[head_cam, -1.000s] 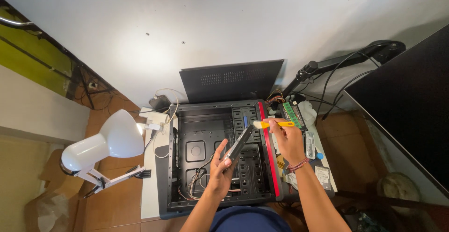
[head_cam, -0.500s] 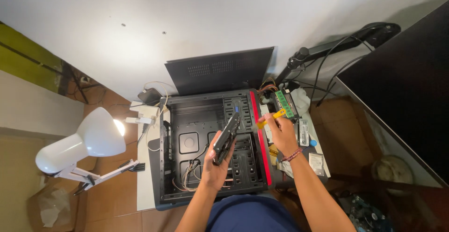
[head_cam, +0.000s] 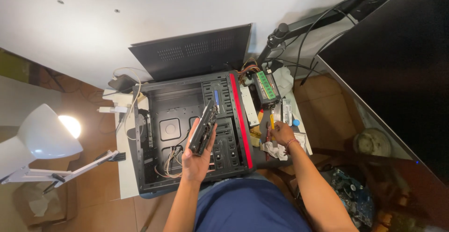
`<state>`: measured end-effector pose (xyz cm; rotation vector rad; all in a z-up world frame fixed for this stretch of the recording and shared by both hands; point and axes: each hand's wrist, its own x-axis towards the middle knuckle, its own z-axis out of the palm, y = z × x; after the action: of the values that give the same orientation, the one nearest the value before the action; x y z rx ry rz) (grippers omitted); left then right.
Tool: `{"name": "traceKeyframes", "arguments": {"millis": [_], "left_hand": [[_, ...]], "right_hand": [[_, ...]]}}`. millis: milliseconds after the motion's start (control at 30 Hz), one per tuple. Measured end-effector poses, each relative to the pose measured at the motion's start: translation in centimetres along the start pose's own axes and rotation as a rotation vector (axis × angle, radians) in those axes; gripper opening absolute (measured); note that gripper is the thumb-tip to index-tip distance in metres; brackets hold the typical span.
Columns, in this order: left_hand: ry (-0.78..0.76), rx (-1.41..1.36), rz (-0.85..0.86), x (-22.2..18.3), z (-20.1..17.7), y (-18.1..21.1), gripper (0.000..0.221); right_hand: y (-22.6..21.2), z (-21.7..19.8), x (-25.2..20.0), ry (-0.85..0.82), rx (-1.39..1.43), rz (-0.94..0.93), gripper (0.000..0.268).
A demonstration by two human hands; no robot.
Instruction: Cleaning dust off a computer hard drive using a brush while it is inside a desktop case.
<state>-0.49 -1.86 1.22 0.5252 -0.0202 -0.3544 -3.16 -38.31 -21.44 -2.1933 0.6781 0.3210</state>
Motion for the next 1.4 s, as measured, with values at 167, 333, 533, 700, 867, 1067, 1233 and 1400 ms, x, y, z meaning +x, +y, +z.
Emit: {"name": "traceKeyframes", "arguments": {"millis": [167,333,533,700,867,1067,1233,1400], "left_hand": [[-0.006,-0.008,0.004,-0.1,0.6,-1.5,0.119],[-0.007,-0.002,0.014,-0.5,1.0,-2.9,0.120],[0.010,-0.038,0.028,-1.1,2.0,-3.7,0.119],[0.026,-0.027,0.049,-1.7,3.3,-3.5,0.121],[0.058,-0.045,0.083,-2.4,3.2,-3.2,0.121],[0.067,-0.101,0.095,-2.8,3.1,-2.9,0.120],[0.083,-0.132,0.097,-2.7,2.5,-3.1,0.118],[0.103,-0.151,0.093,-2.4,1.8,-3.7,0.111]], "right_hand": [[6.7,3.6,2.8,-0.065,-0.007,0.132,0.028],[9.6,6.3,3.4,-0.100,0.396,0.137,0.026],[7.2,7.6,2.1,0.035,-0.158,-0.174,0.019],[1.3,6.6,-1.4,-0.016,-0.237,0.092,0.020],[-0.6,7.0,-1.9,-0.061,-0.295,0.147,0.024],[-0.1,7.2,-2.0,-0.045,-0.317,0.109,0.029],[0.9,8.0,-1.0,-0.062,-0.314,0.118,0.043],[-2.7,5.7,-3.6,-0.012,-0.189,0.230,0.069]]}}
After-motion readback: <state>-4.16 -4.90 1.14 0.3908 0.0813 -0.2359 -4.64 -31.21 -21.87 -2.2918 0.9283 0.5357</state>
